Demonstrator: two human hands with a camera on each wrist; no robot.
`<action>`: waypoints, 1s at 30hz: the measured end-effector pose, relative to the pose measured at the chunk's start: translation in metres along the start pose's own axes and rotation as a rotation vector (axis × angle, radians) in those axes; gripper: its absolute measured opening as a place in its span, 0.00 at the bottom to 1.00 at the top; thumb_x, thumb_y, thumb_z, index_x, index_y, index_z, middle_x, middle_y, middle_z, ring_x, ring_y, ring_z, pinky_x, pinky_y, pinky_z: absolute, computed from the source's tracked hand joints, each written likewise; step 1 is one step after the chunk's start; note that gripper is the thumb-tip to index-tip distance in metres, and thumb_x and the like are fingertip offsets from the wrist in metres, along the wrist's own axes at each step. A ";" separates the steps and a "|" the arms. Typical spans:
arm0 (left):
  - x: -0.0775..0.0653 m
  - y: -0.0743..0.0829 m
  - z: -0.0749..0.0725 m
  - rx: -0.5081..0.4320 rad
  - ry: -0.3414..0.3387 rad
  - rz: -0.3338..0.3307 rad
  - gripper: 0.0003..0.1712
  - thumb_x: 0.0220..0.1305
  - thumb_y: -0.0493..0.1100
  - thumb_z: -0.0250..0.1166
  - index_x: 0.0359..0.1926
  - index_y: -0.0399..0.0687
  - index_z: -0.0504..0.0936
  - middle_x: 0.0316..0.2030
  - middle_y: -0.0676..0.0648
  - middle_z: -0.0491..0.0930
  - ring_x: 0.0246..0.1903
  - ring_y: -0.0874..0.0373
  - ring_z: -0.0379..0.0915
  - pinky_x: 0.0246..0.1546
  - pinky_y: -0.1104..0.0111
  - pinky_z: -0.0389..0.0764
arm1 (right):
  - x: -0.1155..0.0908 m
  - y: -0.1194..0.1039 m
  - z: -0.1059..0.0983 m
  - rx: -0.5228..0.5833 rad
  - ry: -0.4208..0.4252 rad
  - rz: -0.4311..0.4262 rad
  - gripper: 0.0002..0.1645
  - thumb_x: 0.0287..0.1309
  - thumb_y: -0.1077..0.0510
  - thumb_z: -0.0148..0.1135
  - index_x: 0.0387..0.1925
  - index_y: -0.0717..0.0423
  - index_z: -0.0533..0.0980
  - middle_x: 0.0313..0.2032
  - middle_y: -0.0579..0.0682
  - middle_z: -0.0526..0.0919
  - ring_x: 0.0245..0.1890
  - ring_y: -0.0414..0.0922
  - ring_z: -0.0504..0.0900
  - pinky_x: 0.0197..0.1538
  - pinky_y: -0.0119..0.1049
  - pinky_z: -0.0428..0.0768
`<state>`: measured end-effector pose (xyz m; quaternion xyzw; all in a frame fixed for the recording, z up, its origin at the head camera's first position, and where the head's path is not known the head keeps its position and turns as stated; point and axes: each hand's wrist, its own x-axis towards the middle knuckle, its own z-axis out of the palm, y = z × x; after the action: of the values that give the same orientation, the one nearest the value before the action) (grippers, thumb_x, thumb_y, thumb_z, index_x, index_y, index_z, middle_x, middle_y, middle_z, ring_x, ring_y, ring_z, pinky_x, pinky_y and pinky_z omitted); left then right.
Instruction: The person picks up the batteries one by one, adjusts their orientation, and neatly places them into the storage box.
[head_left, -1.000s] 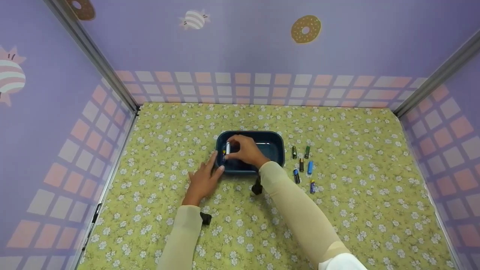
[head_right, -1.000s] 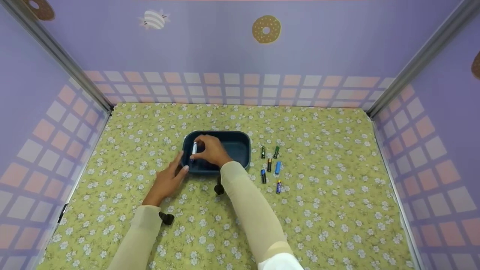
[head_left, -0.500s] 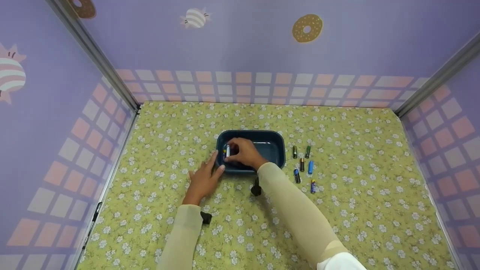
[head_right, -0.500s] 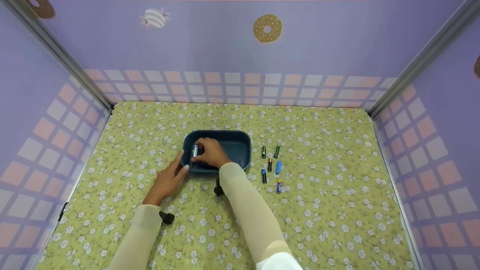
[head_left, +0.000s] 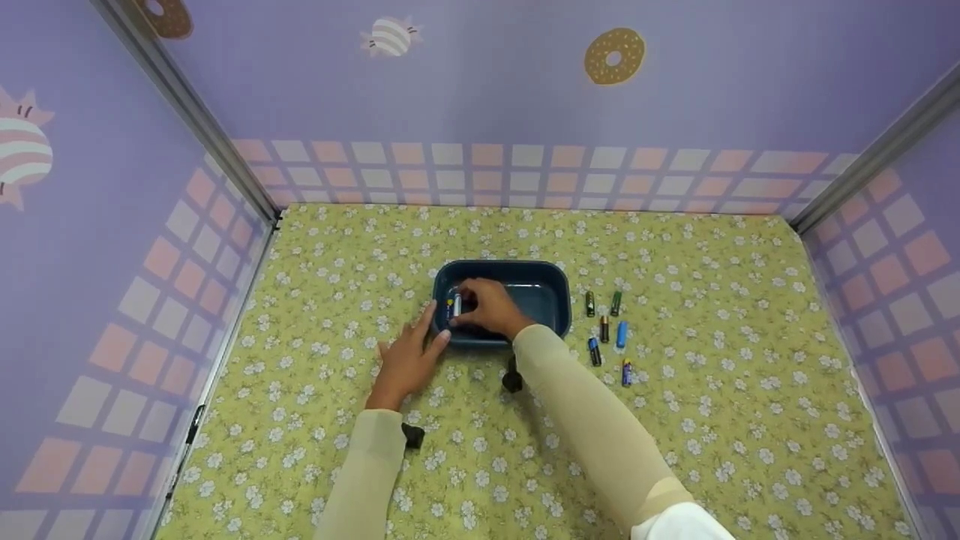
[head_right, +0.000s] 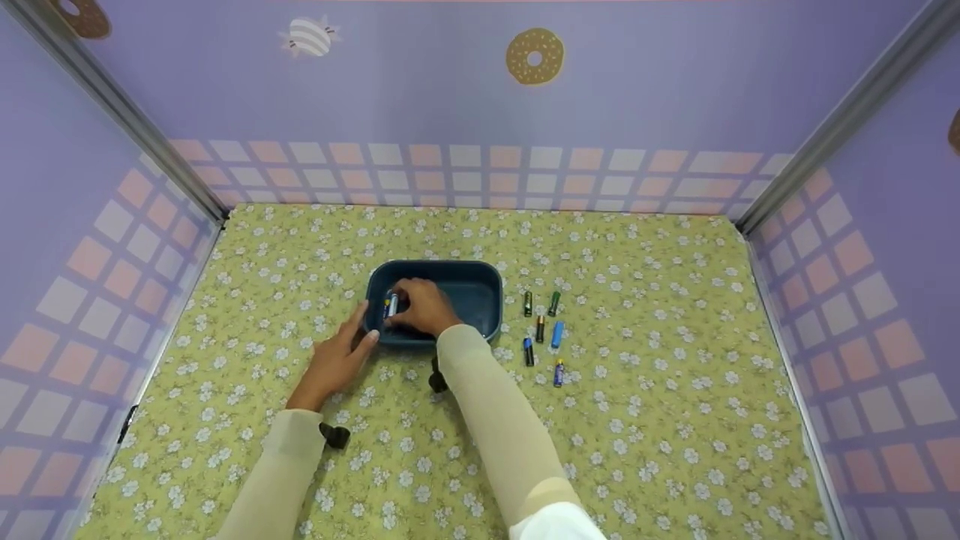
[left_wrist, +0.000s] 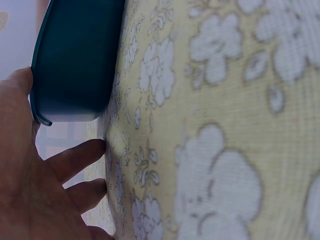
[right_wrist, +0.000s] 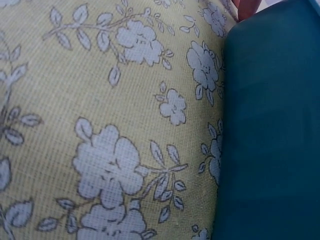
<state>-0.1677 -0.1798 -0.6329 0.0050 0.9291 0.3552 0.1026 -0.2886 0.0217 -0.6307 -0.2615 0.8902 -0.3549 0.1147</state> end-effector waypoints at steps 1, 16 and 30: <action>0.000 0.000 0.000 0.002 0.003 0.003 0.40 0.69 0.81 0.38 0.77 0.93 0.34 0.79 0.43 0.56 0.78 0.35 0.51 0.69 0.25 0.30 | 0.000 0.000 0.000 0.000 0.000 -0.002 0.34 0.52 0.45 0.80 0.57 0.54 0.80 0.49 0.51 0.84 0.49 0.47 0.82 0.56 0.44 0.82; -0.001 0.001 0.000 0.009 0.022 0.017 0.41 0.71 0.79 0.40 0.79 0.88 0.37 0.79 0.43 0.57 0.76 0.33 0.54 0.69 0.24 0.31 | 0.003 0.004 0.004 -0.038 -0.009 -0.005 0.33 0.50 0.43 0.81 0.54 0.54 0.81 0.45 0.52 0.83 0.44 0.47 0.80 0.52 0.45 0.81; 0.001 -0.001 0.001 0.013 0.018 0.012 0.41 0.69 0.81 0.37 0.78 0.91 0.36 0.79 0.42 0.57 0.77 0.34 0.52 0.69 0.24 0.31 | 0.001 -0.003 0.005 -0.191 -0.037 0.018 0.36 0.52 0.38 0.78 0.59 0.48 0.79 0.51 0.51 0.81 0.51 0.48 0.80 0.56 0.48 0.81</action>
<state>-0.1681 -0.1798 -0.6347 0.0081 0.9323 0.3496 0.0921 -0.2861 0.0169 -0.6318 -0.2699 0.9200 -0.2624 0.1089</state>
